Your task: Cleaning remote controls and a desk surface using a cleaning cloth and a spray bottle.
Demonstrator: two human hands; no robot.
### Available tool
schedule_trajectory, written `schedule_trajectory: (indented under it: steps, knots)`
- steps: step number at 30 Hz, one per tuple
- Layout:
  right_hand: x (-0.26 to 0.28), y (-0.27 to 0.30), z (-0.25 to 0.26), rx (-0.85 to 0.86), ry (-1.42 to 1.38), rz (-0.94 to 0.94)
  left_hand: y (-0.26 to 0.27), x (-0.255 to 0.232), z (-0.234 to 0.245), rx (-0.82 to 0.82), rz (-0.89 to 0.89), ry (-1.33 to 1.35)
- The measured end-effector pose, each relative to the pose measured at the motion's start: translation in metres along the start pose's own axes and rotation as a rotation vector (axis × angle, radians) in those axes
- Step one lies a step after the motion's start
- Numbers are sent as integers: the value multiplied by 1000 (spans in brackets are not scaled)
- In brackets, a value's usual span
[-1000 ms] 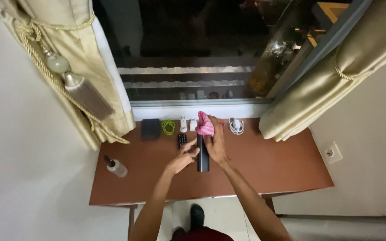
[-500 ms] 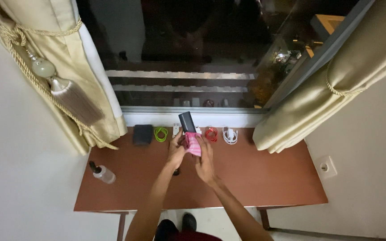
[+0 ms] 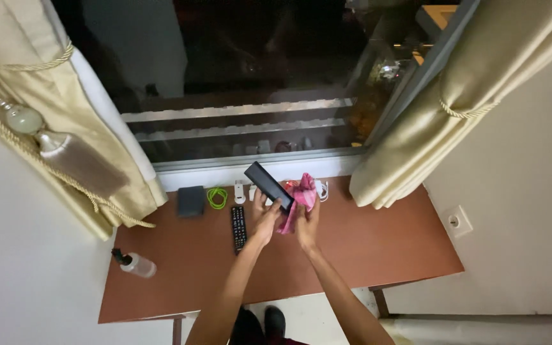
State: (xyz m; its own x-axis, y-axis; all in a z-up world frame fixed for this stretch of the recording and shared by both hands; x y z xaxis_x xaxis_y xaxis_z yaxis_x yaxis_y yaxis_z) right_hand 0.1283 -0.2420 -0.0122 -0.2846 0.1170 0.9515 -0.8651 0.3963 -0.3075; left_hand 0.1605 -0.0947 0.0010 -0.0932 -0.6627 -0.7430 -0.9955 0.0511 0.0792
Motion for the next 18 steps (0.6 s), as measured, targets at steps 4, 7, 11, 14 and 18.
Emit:
schedule_trajectory:
  steps: [4, 7, 11, 14, 18]
  knots:
    - [12, 8, -1, 2, -27, -67, -12, 10, 5, 8, -52, -15]
    - [30, 11, -2, 63, 90, -181, -10, 11, 7, -63, -74, 207]
    - [20, 4, -5, 104, 84, -129, 0, 15, 17, -94, -15, 189]
    - [7, -7, -3, 56, 30, -45, 3, 8, 14, -40, 11, 180]
    - [-5, -7, -10, 26, 34, -96, -5, -5, 9, 82, -142, 239]
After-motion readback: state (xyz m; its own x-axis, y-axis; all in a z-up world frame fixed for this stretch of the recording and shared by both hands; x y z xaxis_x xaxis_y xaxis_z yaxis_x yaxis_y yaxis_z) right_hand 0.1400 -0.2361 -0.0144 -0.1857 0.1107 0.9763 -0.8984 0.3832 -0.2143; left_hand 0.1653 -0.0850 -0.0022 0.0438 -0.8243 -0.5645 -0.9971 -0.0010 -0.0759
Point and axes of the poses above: each hand's wrist, its own y-axis away from the middle knuckle, its own z-axis out of the back of the hand, x = y × z, the point moved 7 cm from there along -y, towards the middle knuckle, and after that the axes turned 13 degrees about y, right-handed, at the moved point
